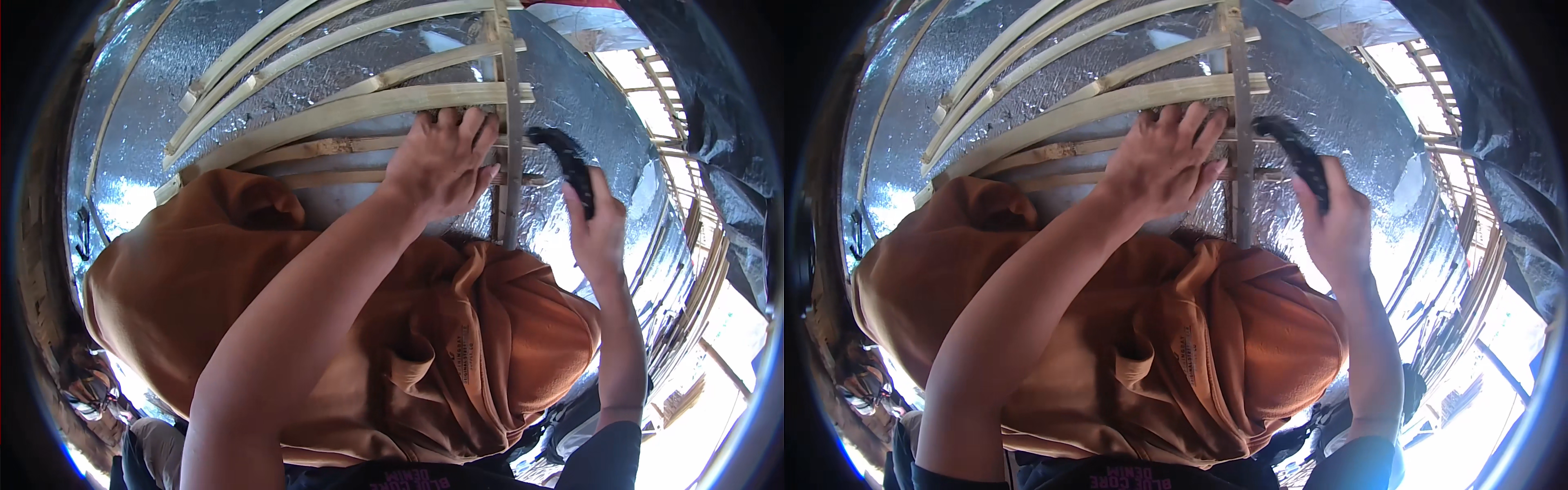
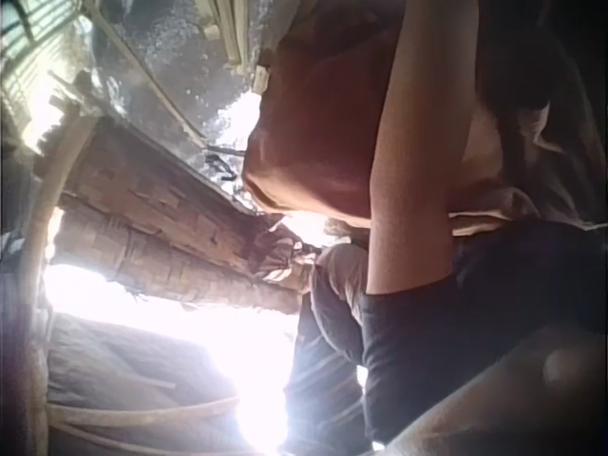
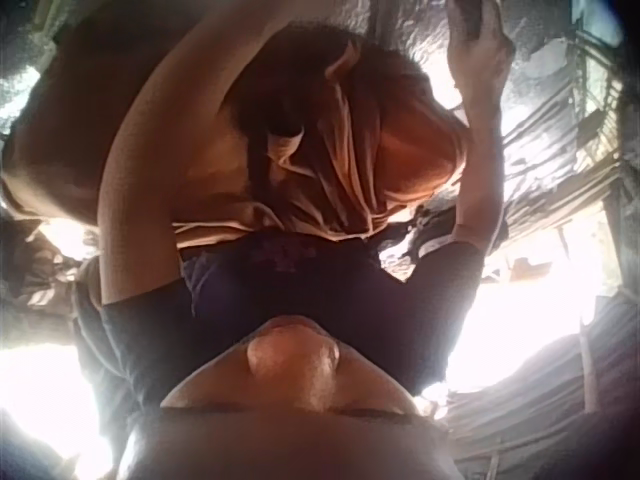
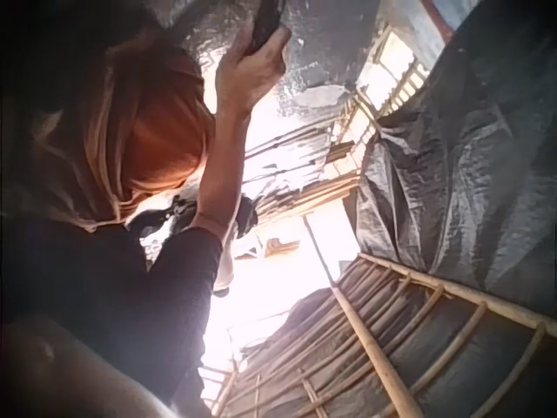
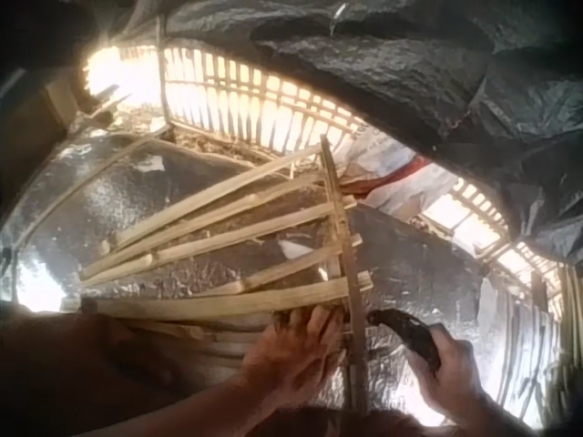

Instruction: The person assembles a bamboo structure by aligning thin bamboo strips and securing them with a hammer.

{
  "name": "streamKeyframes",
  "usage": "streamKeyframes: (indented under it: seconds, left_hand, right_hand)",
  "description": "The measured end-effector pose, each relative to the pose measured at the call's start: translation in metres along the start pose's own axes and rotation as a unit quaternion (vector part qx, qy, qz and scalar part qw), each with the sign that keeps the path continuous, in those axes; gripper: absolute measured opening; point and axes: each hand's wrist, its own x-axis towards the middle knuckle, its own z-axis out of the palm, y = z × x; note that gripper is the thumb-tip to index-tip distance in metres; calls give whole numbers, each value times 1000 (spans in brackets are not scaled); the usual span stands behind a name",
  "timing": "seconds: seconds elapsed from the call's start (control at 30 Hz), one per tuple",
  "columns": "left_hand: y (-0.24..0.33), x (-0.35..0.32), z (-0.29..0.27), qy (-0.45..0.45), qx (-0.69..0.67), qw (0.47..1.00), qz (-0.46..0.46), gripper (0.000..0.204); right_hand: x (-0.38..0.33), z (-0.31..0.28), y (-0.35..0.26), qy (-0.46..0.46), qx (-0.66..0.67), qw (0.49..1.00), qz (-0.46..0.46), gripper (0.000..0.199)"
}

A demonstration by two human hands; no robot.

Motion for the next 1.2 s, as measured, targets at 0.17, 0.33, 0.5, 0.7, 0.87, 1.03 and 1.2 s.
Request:
streamKeyframes:
  seconds: [0.17, 0.33, 0.5, 0.7, 0.87, 1.03, 1.2]
  left_hand:
    - [0, 1, -7, -72, -21, 997, -21, 51]
    - [1, 1, -7, -82, -25, 996, -29, 51]
    - [3, 1, -7, -76, -22, 996, -33, 54]
    - [3, 0, -7, -88, -32, 995, -37, 55]
    - [3, -1, -5, -66, -14, 997, -35, 55]
    - [3, 1, -7, -66, -17, 997, -38, 55]
    - [3, 2, -10, -79, -28, 996, -41, 55]
  right_hand:
    - [1, -22, -14, 35, 123, 987, 99, 29]
    - [0, -10, -14, 62, 109, 989, 80, 26]
    - [-4, 19, -2, 101, 198, 966, 133, 22]
    - [-13, 15, -1, 68, 149, 980, 112, 25]
    - [-24, 11, -11, 105, 199, 972, 70, 36]
    - [-31, 19, 1, -4, -128, 992, -13, 40]
    - [-45, 7, 17, 21, 27, 998, 50, 38]
